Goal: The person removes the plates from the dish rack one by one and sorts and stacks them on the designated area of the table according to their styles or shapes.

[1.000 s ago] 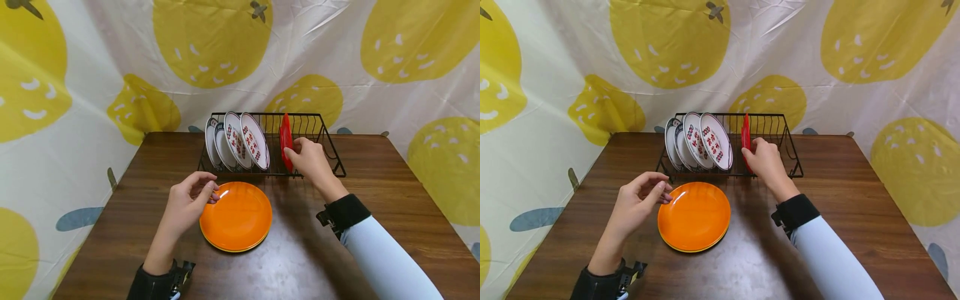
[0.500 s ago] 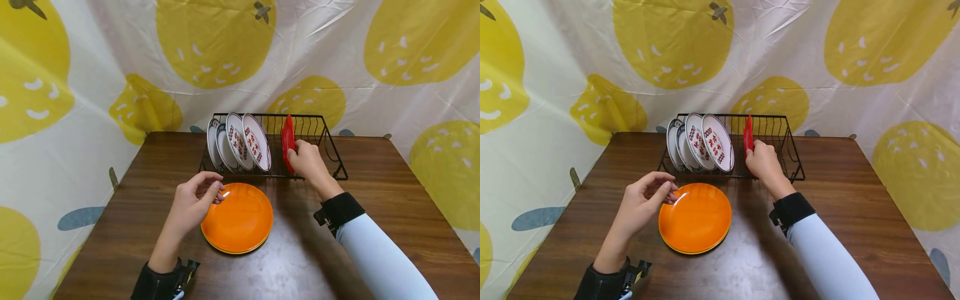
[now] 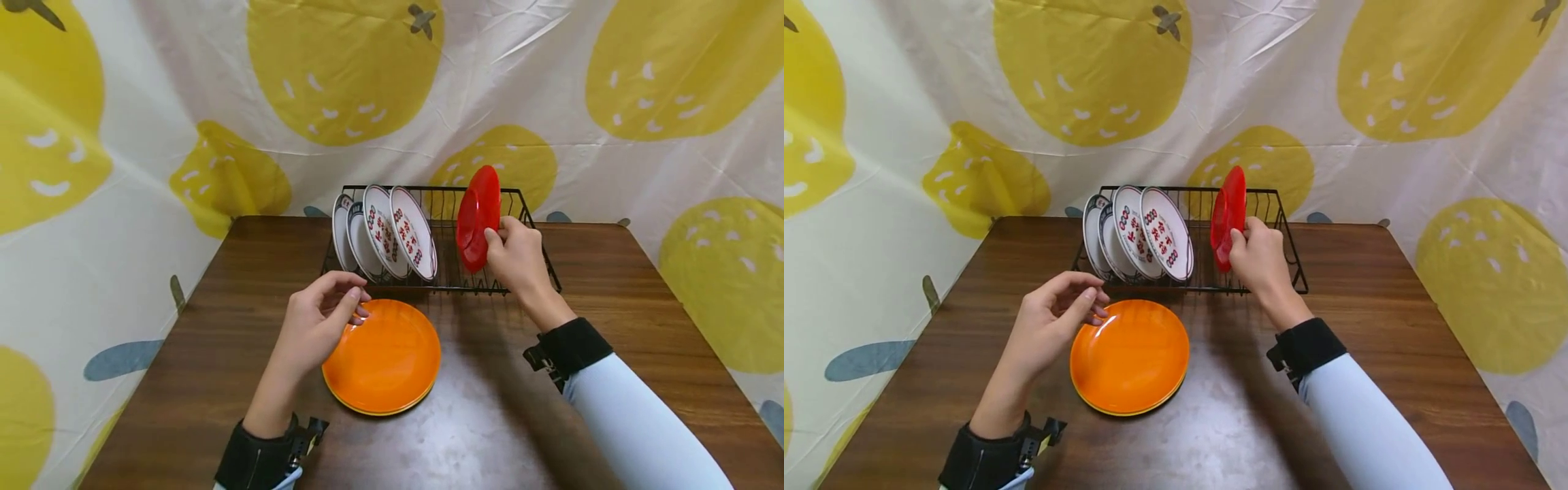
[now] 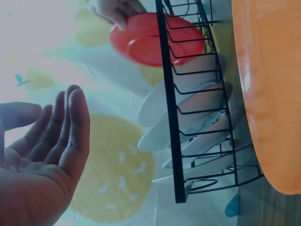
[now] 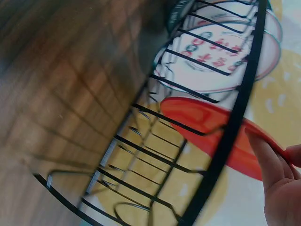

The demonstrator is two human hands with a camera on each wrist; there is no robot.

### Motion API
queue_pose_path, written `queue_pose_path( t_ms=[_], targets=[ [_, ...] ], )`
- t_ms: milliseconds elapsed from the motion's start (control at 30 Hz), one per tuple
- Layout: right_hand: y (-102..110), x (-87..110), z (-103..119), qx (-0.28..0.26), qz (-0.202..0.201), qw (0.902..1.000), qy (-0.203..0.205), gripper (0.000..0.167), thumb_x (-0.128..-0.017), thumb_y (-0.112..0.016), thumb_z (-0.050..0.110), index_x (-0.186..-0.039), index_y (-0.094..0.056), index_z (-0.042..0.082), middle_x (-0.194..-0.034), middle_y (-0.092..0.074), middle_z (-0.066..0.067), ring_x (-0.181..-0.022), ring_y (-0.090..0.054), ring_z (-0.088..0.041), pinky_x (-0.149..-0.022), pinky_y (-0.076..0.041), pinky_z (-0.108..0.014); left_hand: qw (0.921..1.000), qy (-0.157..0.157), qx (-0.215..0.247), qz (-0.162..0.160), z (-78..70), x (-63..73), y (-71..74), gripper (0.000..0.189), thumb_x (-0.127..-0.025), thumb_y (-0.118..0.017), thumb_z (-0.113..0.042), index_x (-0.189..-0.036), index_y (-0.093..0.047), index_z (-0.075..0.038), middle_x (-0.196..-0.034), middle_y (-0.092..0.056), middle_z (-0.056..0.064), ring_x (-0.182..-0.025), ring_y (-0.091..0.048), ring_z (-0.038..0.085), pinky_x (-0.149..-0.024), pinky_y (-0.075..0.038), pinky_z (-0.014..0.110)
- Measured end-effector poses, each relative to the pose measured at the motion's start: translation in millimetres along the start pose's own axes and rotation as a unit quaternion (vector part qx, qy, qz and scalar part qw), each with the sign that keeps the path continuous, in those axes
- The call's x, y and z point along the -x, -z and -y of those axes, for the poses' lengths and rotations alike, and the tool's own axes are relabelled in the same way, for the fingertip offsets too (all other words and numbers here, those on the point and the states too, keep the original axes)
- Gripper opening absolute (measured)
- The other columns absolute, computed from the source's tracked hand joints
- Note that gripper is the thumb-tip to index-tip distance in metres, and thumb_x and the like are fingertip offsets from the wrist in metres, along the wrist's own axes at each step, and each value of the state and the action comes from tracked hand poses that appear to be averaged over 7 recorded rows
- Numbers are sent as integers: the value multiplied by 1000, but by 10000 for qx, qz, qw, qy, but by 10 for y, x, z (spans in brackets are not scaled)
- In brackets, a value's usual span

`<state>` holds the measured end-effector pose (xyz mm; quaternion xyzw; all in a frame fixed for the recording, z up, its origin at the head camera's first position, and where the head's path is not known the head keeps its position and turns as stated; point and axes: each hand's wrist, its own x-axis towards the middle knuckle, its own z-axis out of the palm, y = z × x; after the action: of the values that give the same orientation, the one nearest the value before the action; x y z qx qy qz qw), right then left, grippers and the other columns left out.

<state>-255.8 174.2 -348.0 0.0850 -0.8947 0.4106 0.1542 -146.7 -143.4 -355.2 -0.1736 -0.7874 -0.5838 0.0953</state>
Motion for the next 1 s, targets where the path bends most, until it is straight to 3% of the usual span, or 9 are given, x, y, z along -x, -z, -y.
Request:
queue_pose_path(
  t_ms=[133,267,467,667,767,867,933,1000],
  targets=[
    [85,82,58,77,-373,9983,442,33,-109,-58,10,-132,-61,-13,-113,-77,-32,-90,-80,-43,-74,-67,-52,10000,85,35,19,-31,-26,-16,17,-107,-62,-11,-120,-69,-3,-104,-75,16,-83,-76,28,-76,-66,25],
    [124,195,91,341,-921,9869,1277,27,-105,-62,6,-123,-65,-13,-103,-78,-30,-79,-79,-40,-71,-66,-55,9994,196,271,94,-48,-68,-51,17,-108,-62,-11,-122,-69,-4,-107,-74,18,-86,-75,29,-76,-66,26],
    [193,376,162,746,-1648,9450,2726,18,-101,-67,-1,-114,-67,-13,-88,-76,-26,-58,-69,-30,-52,-60,-45,9964,328,714,318,-90,-139,-141,21,-109,-59,-11,-127,-65,-2,-113,-71,22,-93,-75,26,-76,-67,30],
    [248,543,313,717,-2040,9059,3641,15,-96,-69,-6,-110,-69,-12,-85,-75,-26,-55,-67,-32,-47,-56,-47,9886,264,1442,338,-222,-249,-191,31,-112,-53,-17,-139,-57,-1,-122,-69,25,-93,-76,18,-78,-68,38],
    [258,628,365,900,-2187,8733,4258,19,-96,-64,-7,-112,-71,-13,-91,-77,-27,-64,-74,-36,-52,-61,-50,9804,201,1934,327,-323,-304,-215,37,-114,-47,-21,-145,-53,-2,-131,-67,28,-100,-77,26,-82,-68,43],
    [248,683,390,1178,-2349,8283,4949,22,-95,-57,-8,-111,-72,-13,-100,-79,-28,-80,-80,-40,-65,-65,-53,9700,272,2390,352,-427,-334,-229,45,-115,-41,-30,-151,-48,-5,-140,-64,28,-104,-78,27,-85,-68,47],
    [232,707,403,1310,-2456,7998,5319,23,-97,-55,-6,-109,-73,-13,-103,-79,-27,-88,-80,-41,-72,-66,-55,9638,366,2618,345,-474,-351,-233,49,-115,-39,-35,-155,-45,-8,-143,-63,27,-102,-79,24,-85,-67,47],
    [216,734,411,1484,-2493,7779,5574,20,-100,-58,-3,-105,-74,-13,-101,-79,-28,-89,-81,-42,-75,-66,-56,9624,477,2650,360,-496,-360,-240,52,-114,-40,-39,-157,-43,-12,-141,-65,24,-98,-80,20,-84,-67,47]
  ],
)
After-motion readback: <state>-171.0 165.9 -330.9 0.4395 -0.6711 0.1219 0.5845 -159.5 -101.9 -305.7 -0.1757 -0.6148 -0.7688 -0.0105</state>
